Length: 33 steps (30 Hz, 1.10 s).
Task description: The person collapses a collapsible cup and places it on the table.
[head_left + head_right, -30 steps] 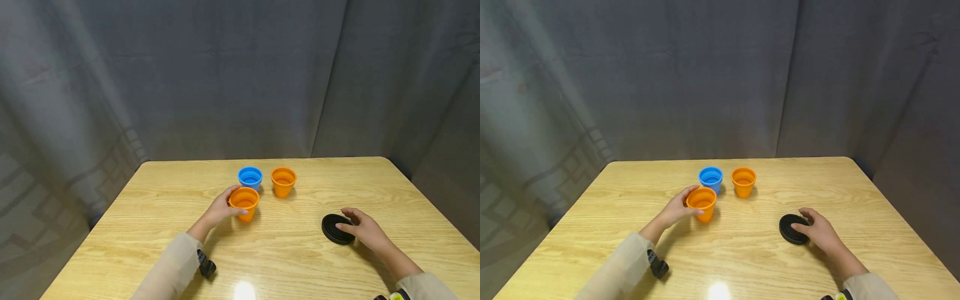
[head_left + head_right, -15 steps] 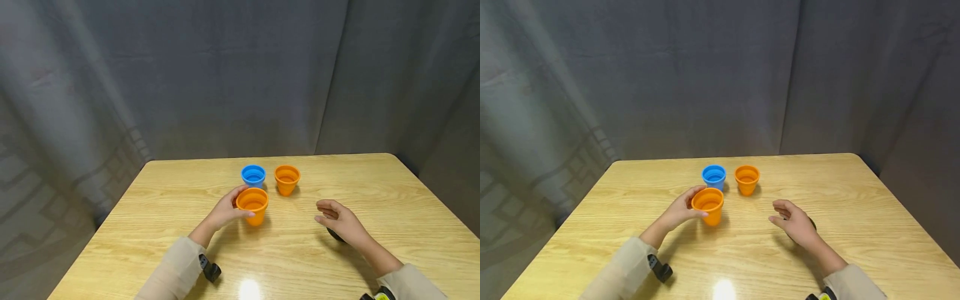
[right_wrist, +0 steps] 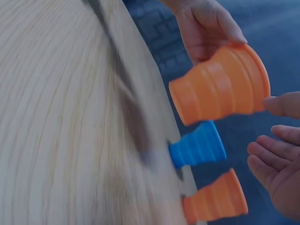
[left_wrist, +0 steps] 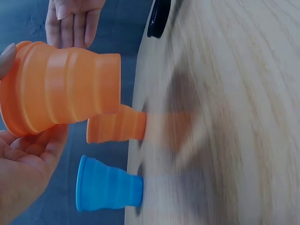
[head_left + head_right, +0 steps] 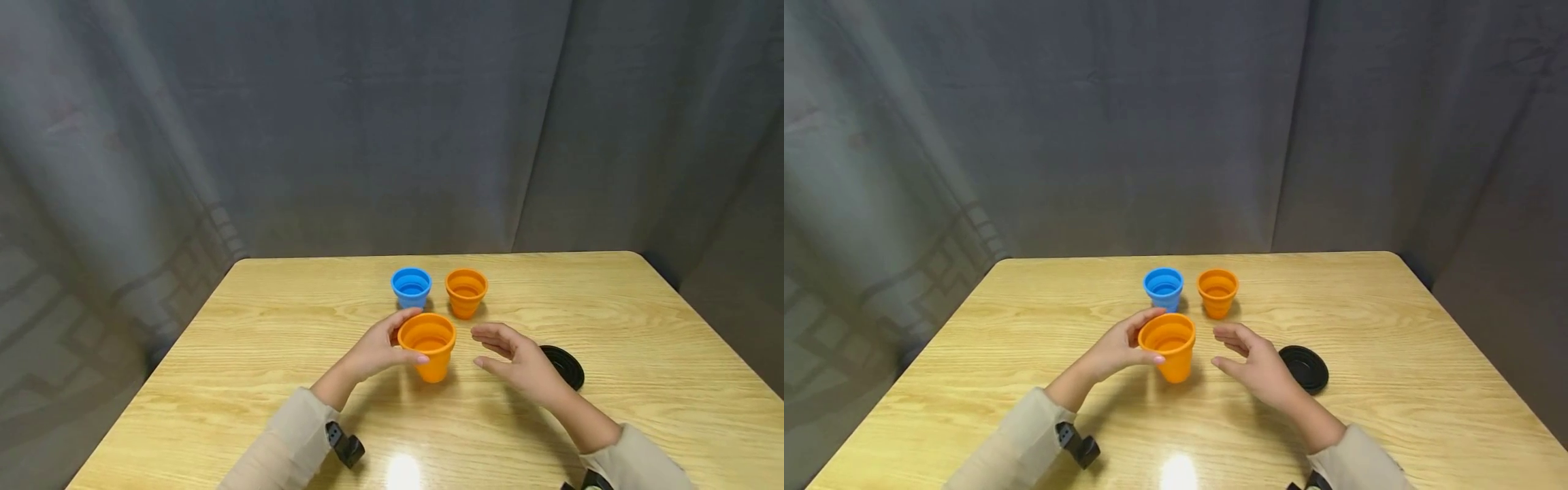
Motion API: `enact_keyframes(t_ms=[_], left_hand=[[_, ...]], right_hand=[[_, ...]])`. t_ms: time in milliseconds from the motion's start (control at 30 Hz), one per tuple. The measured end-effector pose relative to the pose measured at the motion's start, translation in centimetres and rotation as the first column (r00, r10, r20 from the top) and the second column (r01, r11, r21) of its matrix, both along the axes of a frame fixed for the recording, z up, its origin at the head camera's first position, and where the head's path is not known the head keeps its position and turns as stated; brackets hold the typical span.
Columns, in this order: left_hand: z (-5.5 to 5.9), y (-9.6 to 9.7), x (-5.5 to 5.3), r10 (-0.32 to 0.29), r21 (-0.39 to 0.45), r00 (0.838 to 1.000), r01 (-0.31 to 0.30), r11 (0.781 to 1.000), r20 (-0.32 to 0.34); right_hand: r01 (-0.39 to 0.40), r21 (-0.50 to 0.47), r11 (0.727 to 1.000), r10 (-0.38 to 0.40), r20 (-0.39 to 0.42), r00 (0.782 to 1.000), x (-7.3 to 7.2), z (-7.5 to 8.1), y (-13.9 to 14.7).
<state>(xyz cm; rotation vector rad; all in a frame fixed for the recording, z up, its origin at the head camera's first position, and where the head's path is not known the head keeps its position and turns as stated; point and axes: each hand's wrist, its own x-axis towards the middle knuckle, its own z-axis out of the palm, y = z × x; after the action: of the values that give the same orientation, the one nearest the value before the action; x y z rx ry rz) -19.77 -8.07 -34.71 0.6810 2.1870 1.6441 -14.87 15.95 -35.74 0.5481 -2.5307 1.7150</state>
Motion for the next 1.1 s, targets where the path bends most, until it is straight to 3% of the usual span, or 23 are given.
enact_keyframes(t_ms=[300, 533, 767, 867, 1033, 1100], left_hand=[[-0.3, 0.7, 0.3, -0.092, -0.007, 0.996, 0.092, 0.996, 0.015], [-0.2, 0.7, 0.6, -0.118, 0.050, 0.990, 0.115, 0.992, 0.071], [-0.2, 0.6, 0.5, -0.145, 0.060, 0.987, 0.141, 0.988, 0.068], [-0.2, 0.6, 0.5, -0.152, 0.032, 0.987, 0.150, 0.988, 0.058], [-0.2, 0.6, 0.6, -0.138, -0.036, 0.989, 0.140, 0.990, 0.050], [-0.2, 0.7, 0.6, -0.141, -0.051, 0.989, 0.144, 0.988, 0.053]], right_hand=[[-0.010, 0.041, 0.999, 0.013, -0.082, 0.997, 0.1, 0.1, -1.4], [0.045, 0.176, 0.983, 0.004, -0.267, 0.964, 0.4, 0.2, -2.0], [0.088, 0.233, 0.969, -0.003, -0.343, 0.939, 0.7, 0.4, -2.1], [0.088, 0.251, 0.964, 0.019, -0.396, 0.918, 0.8, 0.3, -2.1], [0.093, 0.281, 0.955, 0.067, -0.509, 0.858, 0.8, 0.1, -2.0], [0.085, 0.280, 0.956, 0.078, -0.524, 0.848, 0.8, 0.1, -1.9]])
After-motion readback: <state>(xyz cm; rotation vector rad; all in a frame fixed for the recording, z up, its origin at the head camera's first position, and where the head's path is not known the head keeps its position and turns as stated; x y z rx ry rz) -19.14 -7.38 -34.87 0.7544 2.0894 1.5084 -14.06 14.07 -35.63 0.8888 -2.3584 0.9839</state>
